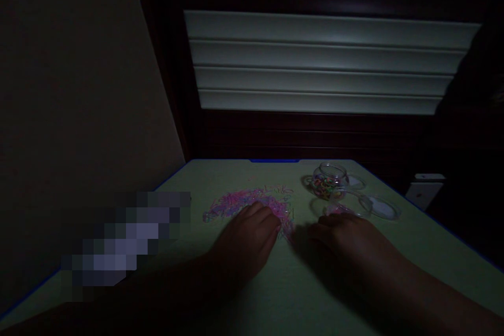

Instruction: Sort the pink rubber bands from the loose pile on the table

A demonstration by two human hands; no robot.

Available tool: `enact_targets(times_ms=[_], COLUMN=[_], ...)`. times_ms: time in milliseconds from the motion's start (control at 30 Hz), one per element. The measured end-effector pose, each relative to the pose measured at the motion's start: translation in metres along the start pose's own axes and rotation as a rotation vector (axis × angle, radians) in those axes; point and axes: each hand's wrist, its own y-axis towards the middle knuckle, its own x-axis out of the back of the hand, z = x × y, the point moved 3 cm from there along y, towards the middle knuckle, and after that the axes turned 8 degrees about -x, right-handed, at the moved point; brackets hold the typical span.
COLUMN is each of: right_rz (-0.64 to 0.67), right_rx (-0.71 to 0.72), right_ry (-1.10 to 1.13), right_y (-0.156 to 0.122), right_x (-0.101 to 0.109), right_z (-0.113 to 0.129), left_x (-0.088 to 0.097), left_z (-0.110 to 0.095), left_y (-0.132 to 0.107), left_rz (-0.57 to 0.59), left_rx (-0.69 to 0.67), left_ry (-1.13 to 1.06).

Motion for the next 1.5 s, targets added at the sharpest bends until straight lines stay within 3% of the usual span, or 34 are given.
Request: enact_targets(times_ms=[467, 1500], right_rz=[-0.012, 0.02], right_rx=[0.046, 0.03], right_ry=[0.002, -0.027], right_y=[-0.002, 0.001], right_x=[-0.002, 0.001], right_z=[0.0, 0.001], left_x=[-0.005, -0.007], left_z=[0.017, 0.019], left_y=[-0.001, -0.002], left_rz=[-0.027, 0.001], left_rx=[0.159, 0.174], left_ry=[-0.07, -0.02])
